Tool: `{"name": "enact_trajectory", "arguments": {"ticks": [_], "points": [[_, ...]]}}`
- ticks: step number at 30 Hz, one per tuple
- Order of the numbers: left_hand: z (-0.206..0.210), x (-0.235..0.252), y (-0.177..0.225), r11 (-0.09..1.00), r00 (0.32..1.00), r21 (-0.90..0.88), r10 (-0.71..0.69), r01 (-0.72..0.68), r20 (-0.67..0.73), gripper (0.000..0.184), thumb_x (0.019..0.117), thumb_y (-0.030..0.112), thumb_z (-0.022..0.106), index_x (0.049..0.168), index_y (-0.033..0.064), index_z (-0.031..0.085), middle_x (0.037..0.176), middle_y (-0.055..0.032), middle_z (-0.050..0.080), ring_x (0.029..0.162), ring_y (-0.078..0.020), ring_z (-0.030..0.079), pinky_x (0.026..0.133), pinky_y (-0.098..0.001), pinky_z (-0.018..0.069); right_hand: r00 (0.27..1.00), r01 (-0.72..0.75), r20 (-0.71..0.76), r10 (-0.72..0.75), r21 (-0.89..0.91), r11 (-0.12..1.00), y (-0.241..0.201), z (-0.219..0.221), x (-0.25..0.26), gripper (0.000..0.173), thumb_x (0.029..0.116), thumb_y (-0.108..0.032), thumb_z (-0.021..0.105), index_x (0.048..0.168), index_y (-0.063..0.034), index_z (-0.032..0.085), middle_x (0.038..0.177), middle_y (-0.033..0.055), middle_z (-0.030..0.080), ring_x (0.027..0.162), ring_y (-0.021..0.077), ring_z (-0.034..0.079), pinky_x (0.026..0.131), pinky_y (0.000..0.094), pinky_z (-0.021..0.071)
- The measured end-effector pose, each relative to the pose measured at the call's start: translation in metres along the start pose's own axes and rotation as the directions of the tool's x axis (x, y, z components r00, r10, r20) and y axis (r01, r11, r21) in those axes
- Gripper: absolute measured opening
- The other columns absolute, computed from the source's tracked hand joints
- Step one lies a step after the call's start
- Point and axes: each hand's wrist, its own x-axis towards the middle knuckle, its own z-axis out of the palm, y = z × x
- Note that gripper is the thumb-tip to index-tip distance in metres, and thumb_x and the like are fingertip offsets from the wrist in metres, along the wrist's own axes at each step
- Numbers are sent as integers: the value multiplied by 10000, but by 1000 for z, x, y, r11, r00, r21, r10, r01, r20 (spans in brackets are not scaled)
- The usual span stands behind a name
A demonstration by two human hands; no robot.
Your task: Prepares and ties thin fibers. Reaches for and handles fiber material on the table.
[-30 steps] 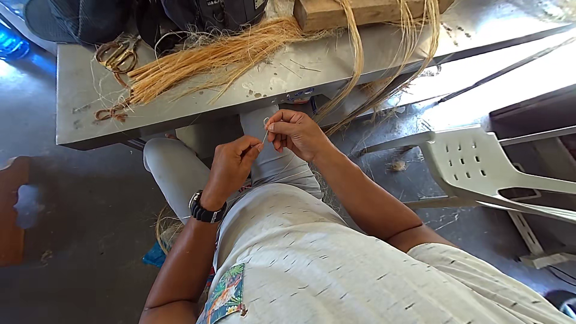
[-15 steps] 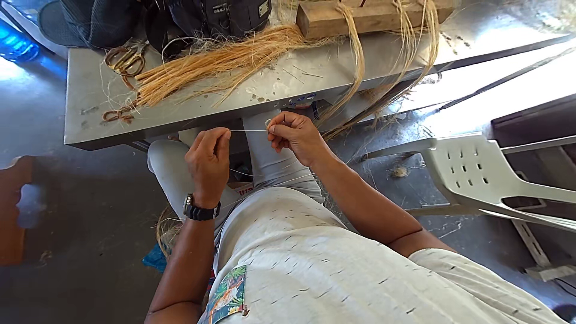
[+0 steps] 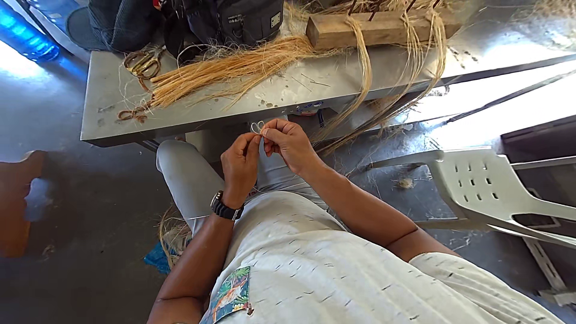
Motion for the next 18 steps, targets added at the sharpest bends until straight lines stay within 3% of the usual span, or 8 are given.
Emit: {"name": "enact_trajectory", "arguments": {"ticks": [2,8,14,18], "points": [[-2,0,2,999,1000,39,21,-21,0,203,1067,243,571,1173,115,687,832,-18,659,598,-98,583,523,-260,519,1000,10,-4,-10,-24,1000,2,0,-1,121,1039,-56,546,968,-25,640,760,58,605,589,102,575,554,226,530],[-5,1,4,999,996,29,35,-32,-87,260,1092,300,506,1159,122,682,742,-19,598,522,-107,518,441,-248,454,1000,12,3,-12,-41,999,6,1,-3,117,1039,-52,547,972,-14,635,746,65,603,583,105,579,555,226,533],[-6,4,5,984,984,118,145,-133,-103,226,1081,231,532,1153,75,679,787,-24,619,585,-87,556,508,-235,494,996,-84,41,84,0,996,4,-3,-1,131,1049,-69,524,974,-30,624,742,45,593,582,105,587,570,247,556],[-14,4,8,1000,1000,18,-9,9,-2,265,1101,310,473,1094,117,655,696,-26,566,476,-122,481,400,-251,417,994,-36,97,44,-78,996,5,-6,-3,108,1027,-39,553,964,-7,635,738,64,612,584,111,596,559,244,551]]}}
